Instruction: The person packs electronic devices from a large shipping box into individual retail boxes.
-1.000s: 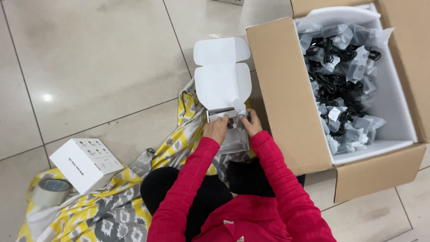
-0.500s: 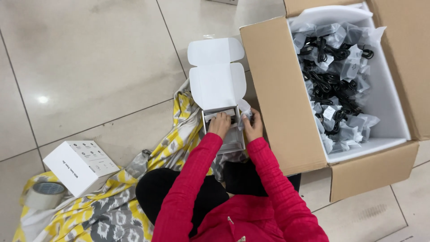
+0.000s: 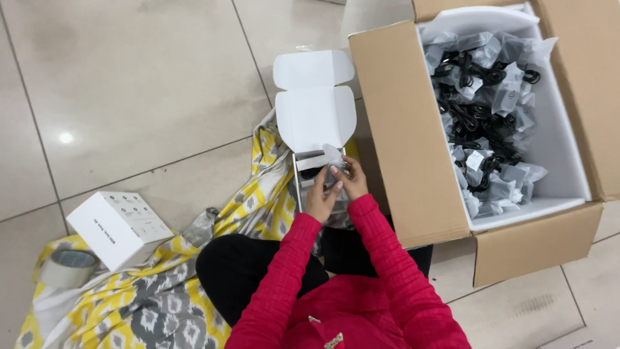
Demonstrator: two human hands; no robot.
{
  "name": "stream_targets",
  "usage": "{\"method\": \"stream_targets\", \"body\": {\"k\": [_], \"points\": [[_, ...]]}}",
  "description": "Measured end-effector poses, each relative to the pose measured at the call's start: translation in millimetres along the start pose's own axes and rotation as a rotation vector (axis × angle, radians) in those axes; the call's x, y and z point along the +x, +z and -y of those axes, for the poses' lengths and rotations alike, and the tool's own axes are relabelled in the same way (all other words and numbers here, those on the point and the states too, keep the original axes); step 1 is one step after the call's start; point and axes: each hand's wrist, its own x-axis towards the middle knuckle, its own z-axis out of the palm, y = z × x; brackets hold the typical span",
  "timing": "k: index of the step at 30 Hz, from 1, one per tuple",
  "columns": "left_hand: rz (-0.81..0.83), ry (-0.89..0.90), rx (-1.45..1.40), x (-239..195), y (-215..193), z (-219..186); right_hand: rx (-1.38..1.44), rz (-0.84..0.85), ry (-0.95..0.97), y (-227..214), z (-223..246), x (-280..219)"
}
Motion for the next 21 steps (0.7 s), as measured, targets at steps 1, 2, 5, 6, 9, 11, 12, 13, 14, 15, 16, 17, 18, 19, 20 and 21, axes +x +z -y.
{"method": "stream_targets", "body": {"k": [1, 2, 5, 6, 9, 11, 12, 13, 14, 15, 16, 17, 18, 19, 20, 21], "points": [[0.030, -0.024, -0.098, -4.5, -1.5, 9.2, -0.002, 0.048, -0.095, 3.1, -20.8, 5.3], [0.027, -0.021, -0.098, -0.8, -0.3, 31.8, -0.001, 0.051, -0.098, 5.3, -9.1, 0.9], [0.076, -0.078, -0.223, 11.3, -1.8, 87.7, -0.211, 0.161, -0.144, 18.9, 50.8, -18.6], [0.154, -0.110, -0.357, 15.6, -7.1, 99.1, -0.481, 0.095, -0.466, 29.3, 87.0, -29.5], [0.256, -0.174, -0.549, 15.6, -26.4, 76.2, -0.679, 0.235, -0.672, 26.7, 104.7, -28.2], [0.290, -0.201, -0.604, 15.6, -36.9, 40.8, -0.598, 0.424, -0.552, 19.5, 93.6, -17.6], [0.318, -0.228, -0.591, 13.1, -42.1, 24.8, -0.624, 0.392, -0.311, 20.2, 89.4, -15.6], [0.345, -0.255, -0.578, 10.6, -47.5, 9.5, -0.644, 0.362, -0.069, 21.1, 84.5, -13.6], [0.338, -0.263, -0.578, 7.0, -44.8, 23.7, -0.642, 0.369, -0.062, 19.9, 81.8, -14.5], [0.368, -0.296, -0.592, 3.3, -41.8, 38.2, -0.666, 0.438, -0.128, 18.5, 78.9, -15.3], [0.401, -0.329, -0.604, 0.6, -39.3, 52.2, -0.688, 0.504, -0.195, 17.4, 76.1, -15.5], [0.397, -0.336, -0.602, -2.6, -28.9, 71.8, -0.683, 0.508, -0.189, 19.9, 83.9, -15.7], [0.321, -0.424, -0.661, 0.0, -18.3, 90.3, -0.750, 0.477, -0.070, 23.0, 93.7, -11.0], [0.245, -0.511, -0.718, 2.5, -8.0, 108.9, -0.814, 0.444, 0.049, 26.2, 103.7, -6.5], [0.239, -0.516, -0.719, 6.0, -2.0, 112.5, -0.813, 0.449, 0.053, 28.7, 107.9, -6.1], [0.108, -0.578, -0.697, 9.4, 4.0, 116.5, -1.040, 0.381, -0.254, 31.2, 111.9, -5.8]]}}
